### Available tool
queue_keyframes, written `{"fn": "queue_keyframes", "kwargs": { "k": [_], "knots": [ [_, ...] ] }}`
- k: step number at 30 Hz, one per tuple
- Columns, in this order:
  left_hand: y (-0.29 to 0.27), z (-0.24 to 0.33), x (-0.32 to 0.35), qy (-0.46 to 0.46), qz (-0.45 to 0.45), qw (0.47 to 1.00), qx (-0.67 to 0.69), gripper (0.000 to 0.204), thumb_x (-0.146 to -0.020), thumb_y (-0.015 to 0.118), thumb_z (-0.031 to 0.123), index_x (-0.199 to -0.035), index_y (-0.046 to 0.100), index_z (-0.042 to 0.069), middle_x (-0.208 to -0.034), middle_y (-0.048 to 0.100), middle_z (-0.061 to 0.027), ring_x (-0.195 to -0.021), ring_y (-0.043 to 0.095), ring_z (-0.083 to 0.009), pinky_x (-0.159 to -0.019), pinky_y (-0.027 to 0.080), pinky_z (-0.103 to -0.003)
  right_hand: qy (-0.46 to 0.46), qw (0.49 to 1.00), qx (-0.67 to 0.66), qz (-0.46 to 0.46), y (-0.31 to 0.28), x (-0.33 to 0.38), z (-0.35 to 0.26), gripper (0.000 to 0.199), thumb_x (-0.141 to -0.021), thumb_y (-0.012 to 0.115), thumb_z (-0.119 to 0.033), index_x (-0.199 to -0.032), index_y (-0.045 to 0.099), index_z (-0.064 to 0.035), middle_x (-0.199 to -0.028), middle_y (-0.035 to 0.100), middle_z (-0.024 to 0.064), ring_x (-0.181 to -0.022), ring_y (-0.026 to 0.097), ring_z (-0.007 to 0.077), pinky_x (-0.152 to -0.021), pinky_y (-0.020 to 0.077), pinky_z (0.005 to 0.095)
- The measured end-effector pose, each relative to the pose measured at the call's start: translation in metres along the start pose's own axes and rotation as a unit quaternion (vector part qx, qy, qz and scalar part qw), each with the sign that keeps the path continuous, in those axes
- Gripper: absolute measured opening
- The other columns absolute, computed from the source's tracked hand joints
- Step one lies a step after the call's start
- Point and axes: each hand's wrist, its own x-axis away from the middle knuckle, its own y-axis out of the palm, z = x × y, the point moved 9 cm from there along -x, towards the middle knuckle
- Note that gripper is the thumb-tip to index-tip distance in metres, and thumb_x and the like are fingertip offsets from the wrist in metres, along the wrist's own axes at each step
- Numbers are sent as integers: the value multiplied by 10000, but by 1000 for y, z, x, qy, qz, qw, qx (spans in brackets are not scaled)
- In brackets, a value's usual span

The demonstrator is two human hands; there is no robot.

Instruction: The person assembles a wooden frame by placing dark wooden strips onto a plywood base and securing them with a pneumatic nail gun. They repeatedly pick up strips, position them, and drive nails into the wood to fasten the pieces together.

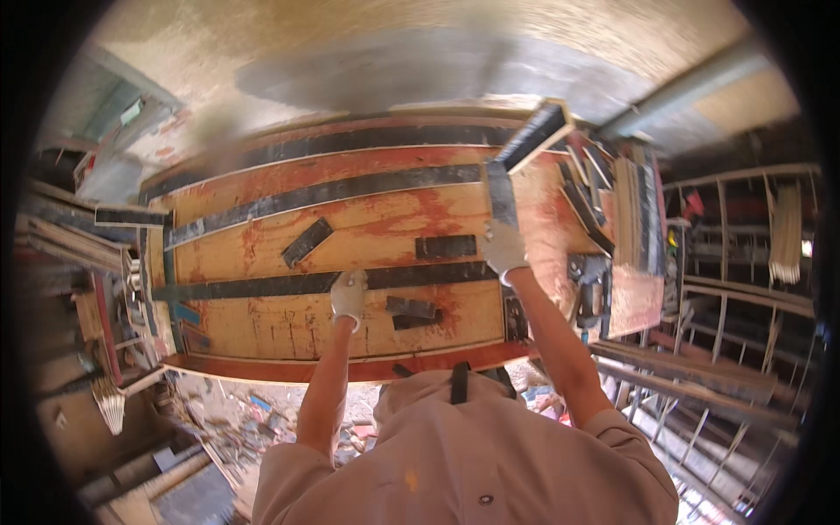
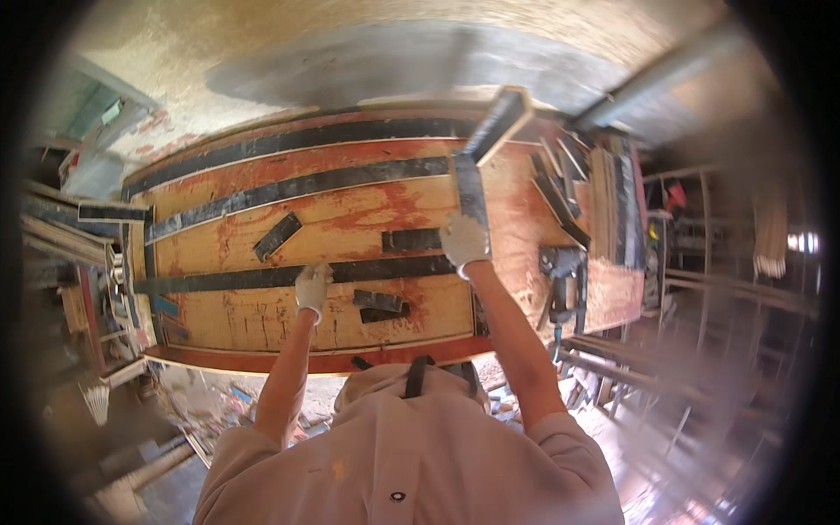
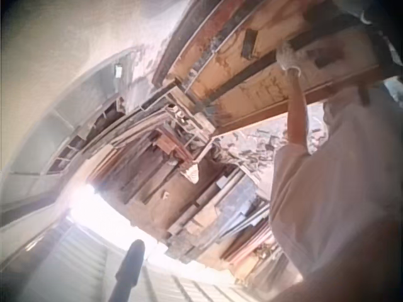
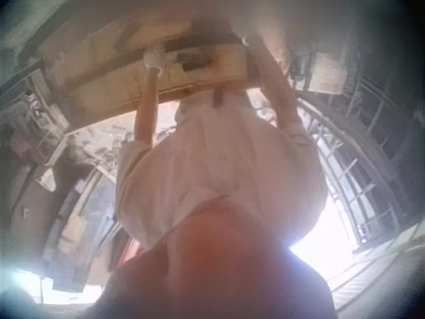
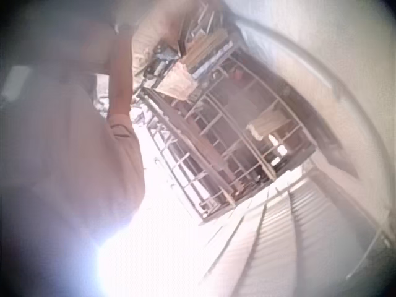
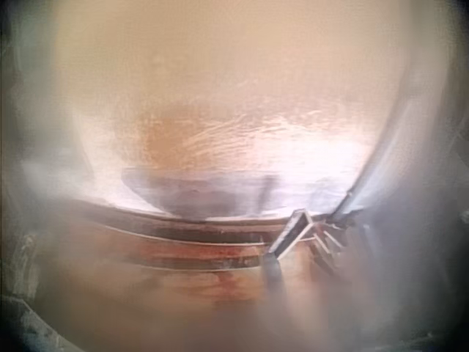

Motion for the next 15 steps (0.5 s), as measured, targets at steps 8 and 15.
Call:
{"fn": "queue_keyframes", "kwargs": {
  "k": [8,15],
  "knots": [
    [-29,25,-139,-83,160,965,190,449,-1024,659,326,-1365,588,42,-1060,687,-68,-805,648,-120,-658,545,-275,-113,952,285,5,30,-175,25,968,-793,805,-324,-1585,319,-52,-1551,443,236,-1477,363,412,-1242,263,490],
    [-33,19,-215,-142,269,855,420,239,-970,741,243,-1039,615,52,-870,667,-110,-698,650,-202,-575,569,-325,-120,964,220,-95,32,-203,17,828,-754,873,-251,-1463,485,-69,-1494,482,227,-1426,417,408,-1183,338,522]
  ]
}}
